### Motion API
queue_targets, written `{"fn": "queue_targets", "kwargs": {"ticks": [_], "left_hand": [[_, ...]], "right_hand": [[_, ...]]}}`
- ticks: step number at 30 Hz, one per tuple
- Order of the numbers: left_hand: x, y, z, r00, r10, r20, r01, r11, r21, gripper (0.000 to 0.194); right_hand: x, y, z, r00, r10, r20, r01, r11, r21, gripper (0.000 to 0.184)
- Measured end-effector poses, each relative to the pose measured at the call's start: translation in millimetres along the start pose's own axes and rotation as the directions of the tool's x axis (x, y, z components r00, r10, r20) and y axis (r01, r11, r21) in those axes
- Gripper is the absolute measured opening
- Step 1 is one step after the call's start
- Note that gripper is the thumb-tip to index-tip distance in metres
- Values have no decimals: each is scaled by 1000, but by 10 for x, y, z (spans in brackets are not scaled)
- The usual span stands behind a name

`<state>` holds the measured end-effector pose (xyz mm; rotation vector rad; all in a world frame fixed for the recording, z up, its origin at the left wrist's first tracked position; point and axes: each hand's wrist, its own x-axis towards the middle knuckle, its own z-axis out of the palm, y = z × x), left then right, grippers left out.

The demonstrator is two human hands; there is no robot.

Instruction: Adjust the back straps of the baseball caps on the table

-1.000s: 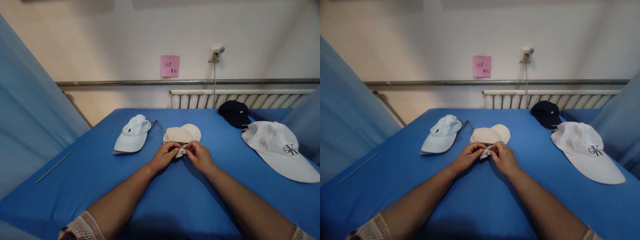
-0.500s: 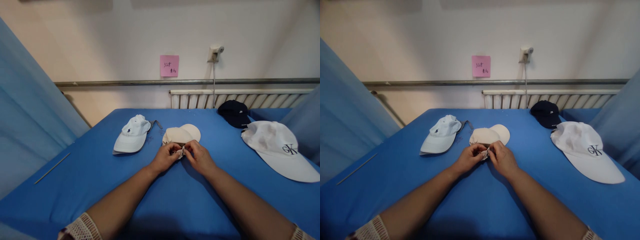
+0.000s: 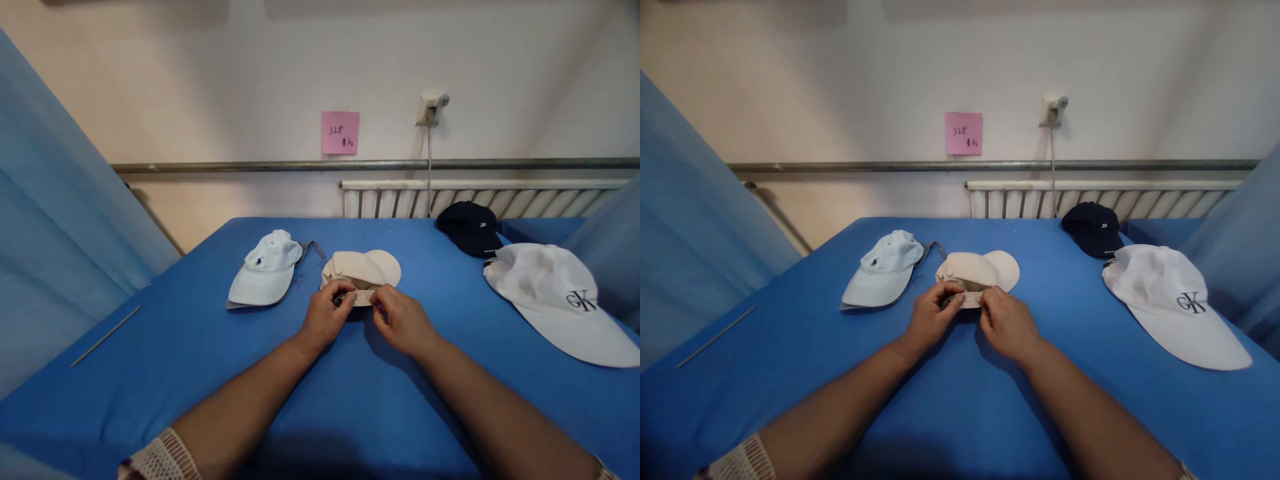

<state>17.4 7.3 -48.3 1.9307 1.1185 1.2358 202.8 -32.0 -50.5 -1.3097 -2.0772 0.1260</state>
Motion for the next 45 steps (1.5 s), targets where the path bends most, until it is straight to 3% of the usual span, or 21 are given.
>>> {"fn": "queue_targets", "kwargs": {"ticks": [4,7,10,15,19,27,32,36,39,42,45], "left_hand": [[-12,22,-22,998,38,50,-39,999,31,14],[-29,57,-37,988,92,125,-103,992,78,13],[-38,92,-58,966,139,218,-169,978,123,16],[-5,117,-108,925,136,356,-239,934,264,19],[1,108,-121,932,159,327,-270,904,330,6],[-14,125,-139,923,290,254,-364,873,325,8],[-43,172,-134,879,378,290,-460,830,314,10],[-87,197,-103,837,433,333,-532,787,313,13],[-103,193,-90,814,463,352,-569,756,323,14],[-106,192,-82,812,446,377,-568,751,336,14],[-103,214,-69,804,403,437,-561,760,329,15]], "right_hand": [[-11,11,-25,995,18,-96,-1,985,174,16],[-2,63,7,999,-5,-45,16,967,253,22],[8,126,54,1000,-18,21,12,964,266,13],[14,154,61,999,37,6,-38,978,207,1],[16,141,12,999,11,46,-21,976,215,6],[32,160,-3,991,24,131,-28,999,29,13],[62,184,82,993,114,45,-109,989,-102,9],[92,243,120,966,241,-90,-252,957,-142,9],[103,272,110,950,263,-167,-289,945,-156,12],[98,280,75,952,255,-167,-285,940,-188,18],[70,279,19,968,237,-84,-250,947,-200,22]]}}
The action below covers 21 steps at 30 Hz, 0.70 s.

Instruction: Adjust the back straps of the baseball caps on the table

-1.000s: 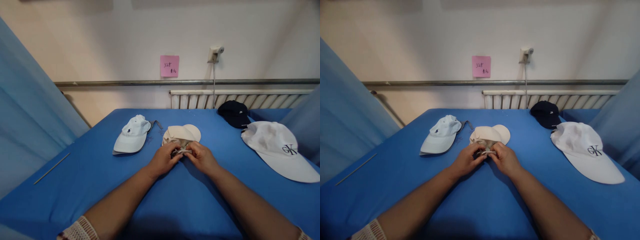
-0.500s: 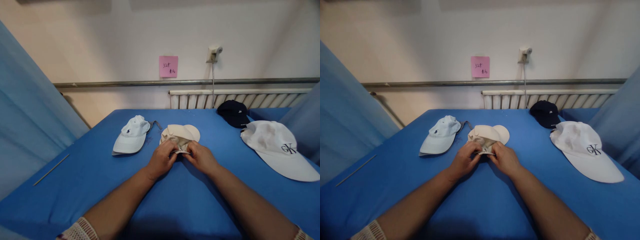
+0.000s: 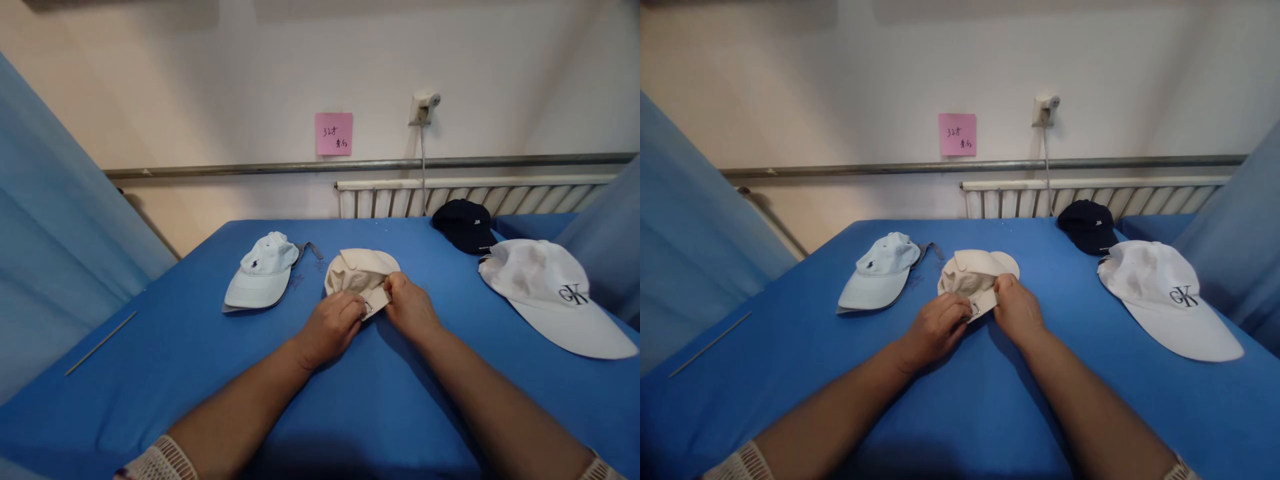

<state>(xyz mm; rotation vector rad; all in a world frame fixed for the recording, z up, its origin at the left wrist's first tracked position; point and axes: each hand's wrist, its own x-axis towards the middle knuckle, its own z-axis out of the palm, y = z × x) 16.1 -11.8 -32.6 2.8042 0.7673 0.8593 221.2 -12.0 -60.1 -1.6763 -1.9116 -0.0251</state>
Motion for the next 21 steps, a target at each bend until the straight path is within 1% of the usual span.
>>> {"fn": "queue_targets", "kwargs": {"ticks": [3,5,7,8,10,12,13,15,18,21], "left_hand": [[22,26,-18,988,15,152,-10,999,-37,14],[29,30,-45,963,22,268,5,995,-99,11],[26,12,-86,938,-7,347,66,985,-160,18],[23,-4,-110,929,-42,368,113,978,-173,21],[18,-44,-157,913,-131,387,207,965,-162,22],[17,-83,-193,903,-175,393,245,960,-134,17],[19,-98,-204,903,-167,396,234,964,-126,15],[23,-118,-209,909,-117,401,178,977,-119,10],[24,-132,-188,913,-52,405,112,986,-125,4],[17,-138,-170,914,-44,403,104,986,-127,3]], "right_hand": [[-34,22,-67,993,-72,92,70,997,23,25],[-44,33,-110,986,-88,144,86,996,22,23],[-37,39,-149,980,-71,185,69,997,20,17],[-28,41,-166,979,-57,196,53,998,24,15],[-9,41,-192,980,-31,195,21,998,52,17],[-3,30,-203,983,-22,181,3,995,104,21],[-8,18,-202,983,-38,180,11,988,151,22],[-34,-22,-188,974,-112,195,54,958,282,23],[-93,-102,-155,933,-256,254,119,884,453,25],[-141,-149,-128,889,-338,308,163,864,476,21]]}}
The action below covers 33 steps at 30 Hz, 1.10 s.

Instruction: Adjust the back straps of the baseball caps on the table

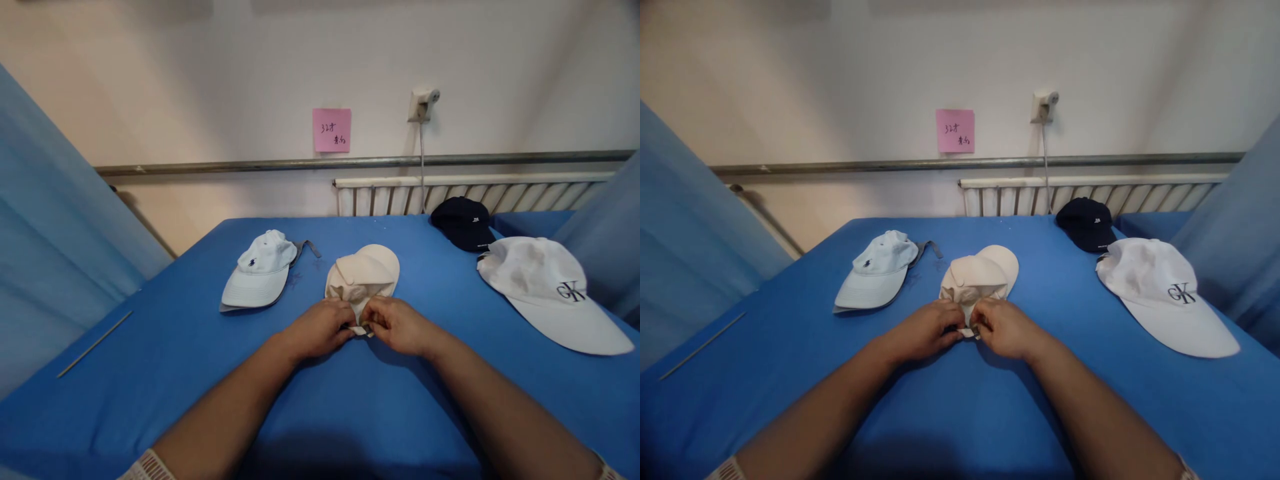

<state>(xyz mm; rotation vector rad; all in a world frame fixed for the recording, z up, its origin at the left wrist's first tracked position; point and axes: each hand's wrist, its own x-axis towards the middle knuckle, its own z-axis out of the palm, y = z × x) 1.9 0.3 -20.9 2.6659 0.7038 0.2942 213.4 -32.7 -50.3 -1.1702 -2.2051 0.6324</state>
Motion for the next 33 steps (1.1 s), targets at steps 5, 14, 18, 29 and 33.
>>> {"fn": "queue_targets", "kwargs": {"ticks": [5,14,18,29,33], "left_hand": [[-17,28,-23,998,-30,48,28,999,35,2],[-27,104,-69,996,-75,52,76,997,-12,17],[-39,44,-147,977,-211,-33,211,977,-8,14],[-83,-245,-253,866,-435,-247,426,900,-89,16],[-27,-144,-141,888,-401,-225,366,913,-183,19]], "right_hand": [[-29,42,11,996,-2,85,6,999,-44,25],[-49,10,-18,988,17,152,-8,998,-57,24],[-34,9,-22,986,48,163,-35,996,-78,19],[-42,-78,-143,991,-20,132,36,992,-120,18],[-45,-71,-76,986,-22,167,43,992,-118,17]]}}
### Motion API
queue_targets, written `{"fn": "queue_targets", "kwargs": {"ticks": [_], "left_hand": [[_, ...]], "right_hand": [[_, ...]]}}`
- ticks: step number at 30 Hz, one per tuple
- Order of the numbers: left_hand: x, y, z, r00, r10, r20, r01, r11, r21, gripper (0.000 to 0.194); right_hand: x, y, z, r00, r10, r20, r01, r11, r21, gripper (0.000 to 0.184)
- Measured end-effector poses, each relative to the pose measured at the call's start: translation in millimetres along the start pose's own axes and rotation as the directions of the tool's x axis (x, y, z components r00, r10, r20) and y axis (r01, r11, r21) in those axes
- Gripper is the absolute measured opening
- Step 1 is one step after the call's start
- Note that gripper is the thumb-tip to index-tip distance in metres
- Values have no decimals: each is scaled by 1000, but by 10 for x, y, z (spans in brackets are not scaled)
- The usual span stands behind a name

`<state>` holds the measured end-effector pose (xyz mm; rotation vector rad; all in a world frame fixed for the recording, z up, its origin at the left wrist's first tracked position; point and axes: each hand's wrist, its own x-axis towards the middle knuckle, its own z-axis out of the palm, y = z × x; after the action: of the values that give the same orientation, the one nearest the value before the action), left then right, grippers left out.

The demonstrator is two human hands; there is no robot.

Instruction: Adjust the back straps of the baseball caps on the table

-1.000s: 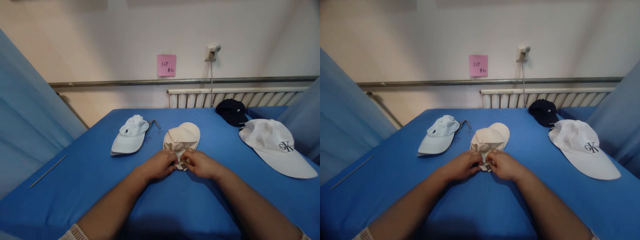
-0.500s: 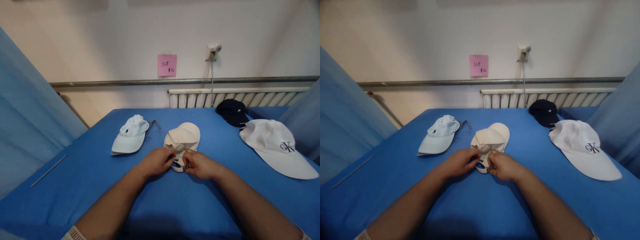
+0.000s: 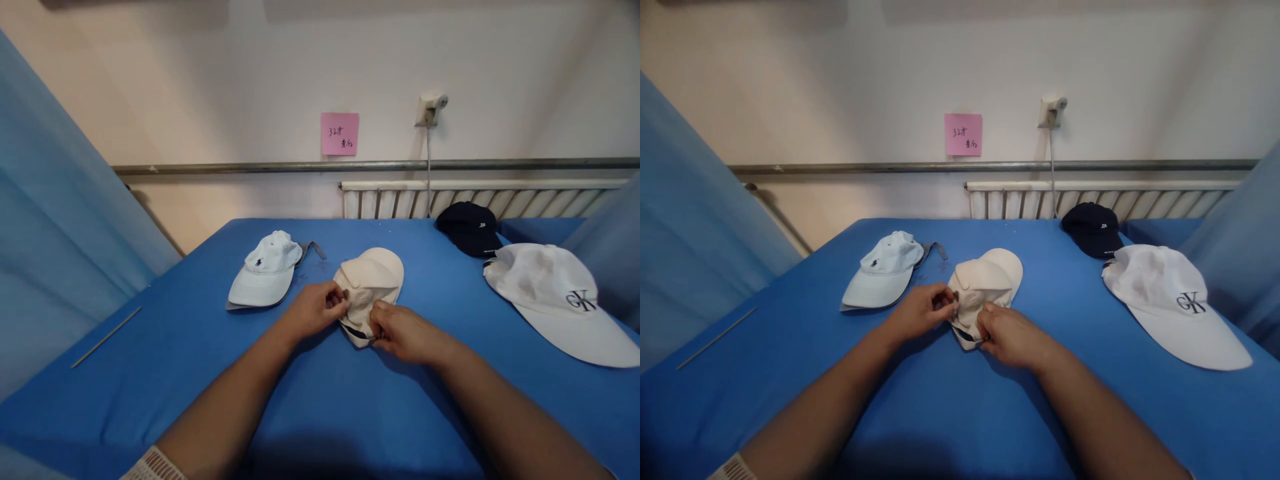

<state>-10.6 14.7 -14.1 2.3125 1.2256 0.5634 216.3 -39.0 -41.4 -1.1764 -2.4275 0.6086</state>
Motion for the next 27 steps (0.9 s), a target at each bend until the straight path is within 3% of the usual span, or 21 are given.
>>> {"fn": "queue_targets", "kwargs": {"ticks": [6,11,16,19,21,27], "left_hand": [[-2,99,135,997,-13,-73,17,998,53,15],[-32,183,137,961,-80,-265,20,975,-222,19],[-88,267,220,972,-44,-232,-40,938,-345,18],[-100,278,253,981,-13,-194,-63,924,-377,18],[-94,257,224,981,0,-192,-72,926,-371,18],[-14,62,3,947,-12,-320,-47,983,-177,16]], "right_hand": [[30,6,78,999,-18,-35,19,1000,25,10],[70,-4,77,990,82,-115,-77,996,49,18],[106,-65,143,953,170,-250,-133,978,160,29],[122,-78,224,934,190,-301,-121,964,235,21],[132,-63,264,918,209,-338,-118,955,272,20],[122,3,259,896,242,-374,-72,907,414,24]]}}
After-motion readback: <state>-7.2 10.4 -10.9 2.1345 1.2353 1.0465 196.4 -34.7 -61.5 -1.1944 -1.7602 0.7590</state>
